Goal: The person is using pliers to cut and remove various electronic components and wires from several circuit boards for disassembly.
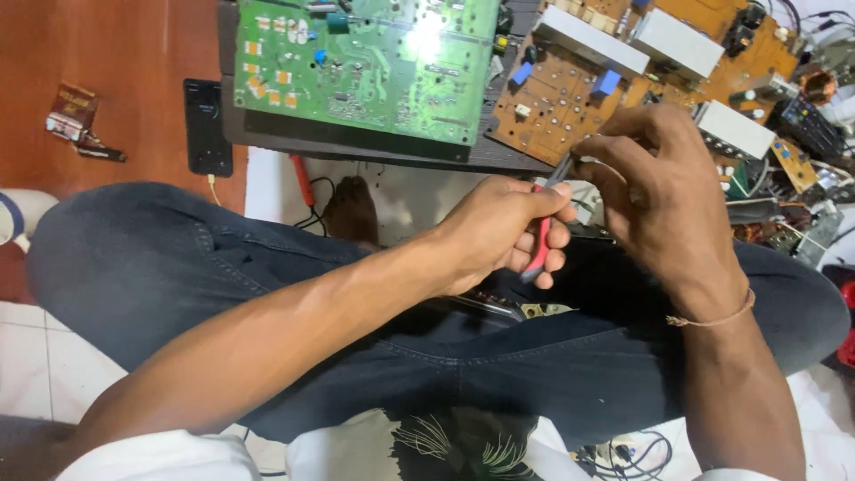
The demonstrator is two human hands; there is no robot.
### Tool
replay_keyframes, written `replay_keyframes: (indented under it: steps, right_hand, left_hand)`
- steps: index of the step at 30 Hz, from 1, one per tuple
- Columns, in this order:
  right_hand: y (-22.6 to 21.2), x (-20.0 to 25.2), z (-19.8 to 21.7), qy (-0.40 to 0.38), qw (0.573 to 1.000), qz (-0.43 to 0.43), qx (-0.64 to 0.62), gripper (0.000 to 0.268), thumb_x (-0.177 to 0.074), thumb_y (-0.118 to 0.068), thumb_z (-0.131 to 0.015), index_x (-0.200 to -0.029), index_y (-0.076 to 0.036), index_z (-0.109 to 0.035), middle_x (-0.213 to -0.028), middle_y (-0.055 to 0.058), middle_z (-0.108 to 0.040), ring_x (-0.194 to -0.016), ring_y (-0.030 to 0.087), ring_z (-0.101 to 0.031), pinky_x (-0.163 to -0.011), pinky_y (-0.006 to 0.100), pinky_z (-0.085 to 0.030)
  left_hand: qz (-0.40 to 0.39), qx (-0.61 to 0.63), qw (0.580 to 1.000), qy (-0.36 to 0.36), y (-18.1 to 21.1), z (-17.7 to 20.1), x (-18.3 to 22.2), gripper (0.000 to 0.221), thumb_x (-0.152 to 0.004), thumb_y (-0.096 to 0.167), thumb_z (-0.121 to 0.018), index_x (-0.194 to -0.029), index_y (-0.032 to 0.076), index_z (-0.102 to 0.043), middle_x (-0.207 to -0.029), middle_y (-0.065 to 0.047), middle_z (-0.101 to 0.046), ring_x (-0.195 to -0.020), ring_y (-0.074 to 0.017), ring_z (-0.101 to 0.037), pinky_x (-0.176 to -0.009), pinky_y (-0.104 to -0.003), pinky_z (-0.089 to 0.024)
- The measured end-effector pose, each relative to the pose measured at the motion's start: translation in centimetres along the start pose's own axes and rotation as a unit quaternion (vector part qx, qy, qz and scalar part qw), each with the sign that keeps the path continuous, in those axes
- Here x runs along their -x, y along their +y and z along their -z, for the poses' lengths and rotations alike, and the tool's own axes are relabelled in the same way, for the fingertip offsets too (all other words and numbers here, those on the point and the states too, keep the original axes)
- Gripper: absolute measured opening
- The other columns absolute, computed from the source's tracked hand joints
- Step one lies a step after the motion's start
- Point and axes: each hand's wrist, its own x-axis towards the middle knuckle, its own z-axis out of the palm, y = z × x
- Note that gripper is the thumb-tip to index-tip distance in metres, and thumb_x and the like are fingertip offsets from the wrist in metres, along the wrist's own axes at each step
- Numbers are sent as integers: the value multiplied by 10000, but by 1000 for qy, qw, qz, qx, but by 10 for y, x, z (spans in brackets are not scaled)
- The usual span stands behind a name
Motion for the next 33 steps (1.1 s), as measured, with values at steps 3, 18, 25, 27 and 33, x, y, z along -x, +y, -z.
replay_keyframes:
  steps: [3, 18, 25, 27, 33]
  right_hand:
    - [-1, 1, -1, -1, 1000, -2, -4, 272, -868, 146, -762, -1125, 62, -742, -1145, 198, -599, -1036, 350, -569, -865, 433, -477]
    - [-1, 3, -2, 27, 999, -12, -18, 142, -956, 96, -808, -1082, 40, -775, -1135, 175, -623, -963, 289, -573, -781, 382, -461]
    - [-5, 2, -2, 52, 996, -43, -62, 163, -977, 147, -803, -1109, 92, -725, -1132, 175, -628, -836, 228, -557, -672, 322, -440]
    - [-5, 3, -2, 54, 995, -56, -64, 153, -985, 136, -812, -1101, 90, -724, -1124, 168, -623, -810, 210, -552, -645, 308, -445]
    - [-2, 3, -5, 67, 995, -37, -56, 154, -960, 120, -839, -1076, 76, -748, -1122, 175, -654, -852, 226, -584, -679, 317, -459]
  left_hand:
    - [-4, 45, 998, -32, -1, 3, -2, 267, -1076, 189, -474, -1031, -58, -564, -758, -107, -583, -599, -191, -597, -523, -319, -526]
    - [-13, -123, 992, 1, 4, 6, 11, 315, -1025, 209, -536, -988, -89, -629, -711, -151, -648, -526, -198, -623, -485, -308, -580]
    - [-42, -176, 983, 20, 6, 5, 15, 279, -1020, 188, -549, -982, -71, -646, -689, -116, -661, -529, -181, -633, -484, -308, -569]
    - [-54, -194, 979, 26, 5, 4, 14, 272, -1010, 180, -556, -970, -73, -647, -676, -111, -659, -519, -176, -626, -476, -306, -563]
    - [-66, -276, 957, 68, 8, 0, 22, 252, -976, 194, -575, -919, -35, -664, -653, -82, -666, -480, -152, -597, -458, -288, -515]
